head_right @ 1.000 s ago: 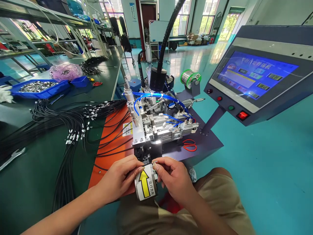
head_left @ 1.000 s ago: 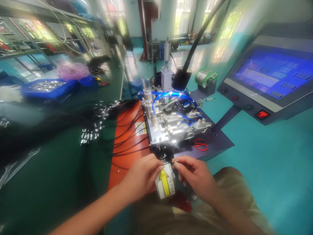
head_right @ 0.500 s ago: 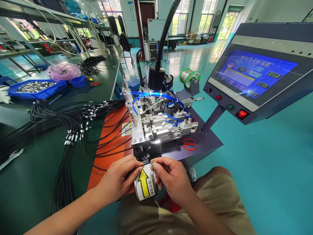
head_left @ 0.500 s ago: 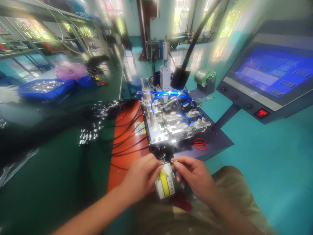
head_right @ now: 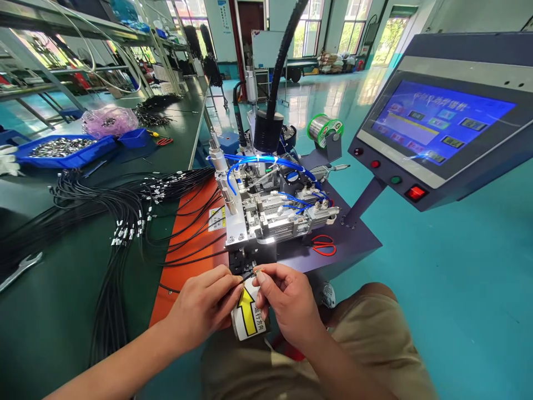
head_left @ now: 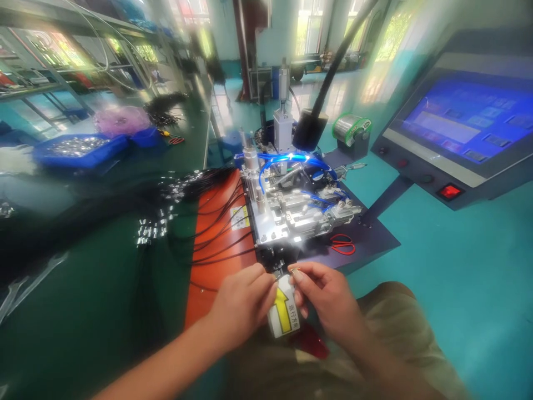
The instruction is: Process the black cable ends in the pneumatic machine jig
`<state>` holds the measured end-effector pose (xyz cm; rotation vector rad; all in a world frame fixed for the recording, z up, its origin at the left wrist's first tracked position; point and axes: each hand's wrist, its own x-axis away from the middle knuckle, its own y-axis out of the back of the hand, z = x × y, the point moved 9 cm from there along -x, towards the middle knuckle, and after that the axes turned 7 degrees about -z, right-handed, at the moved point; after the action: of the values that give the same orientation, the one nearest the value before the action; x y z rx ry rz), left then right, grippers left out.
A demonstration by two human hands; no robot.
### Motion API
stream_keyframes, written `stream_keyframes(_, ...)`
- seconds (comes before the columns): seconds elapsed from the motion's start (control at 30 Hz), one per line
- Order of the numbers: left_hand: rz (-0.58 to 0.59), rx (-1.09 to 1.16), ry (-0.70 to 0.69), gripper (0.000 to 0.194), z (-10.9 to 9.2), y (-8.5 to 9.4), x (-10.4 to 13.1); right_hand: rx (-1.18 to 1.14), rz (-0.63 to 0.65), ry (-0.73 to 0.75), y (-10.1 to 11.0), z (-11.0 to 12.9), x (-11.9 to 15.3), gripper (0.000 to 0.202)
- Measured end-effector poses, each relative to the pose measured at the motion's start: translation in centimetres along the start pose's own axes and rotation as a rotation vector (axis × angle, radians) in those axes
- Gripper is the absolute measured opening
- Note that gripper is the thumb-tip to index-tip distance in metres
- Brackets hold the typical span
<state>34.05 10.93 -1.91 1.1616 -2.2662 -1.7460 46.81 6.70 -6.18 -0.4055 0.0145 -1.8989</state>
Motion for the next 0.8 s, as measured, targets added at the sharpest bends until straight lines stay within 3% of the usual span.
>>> stream_keyframes(0.8,-0.131,-0.132,-0.115,0.030,-1.4,1.5,-0.4,-0.088,0.012,-0.010,-1.6,-0.1,0.2,0.027)
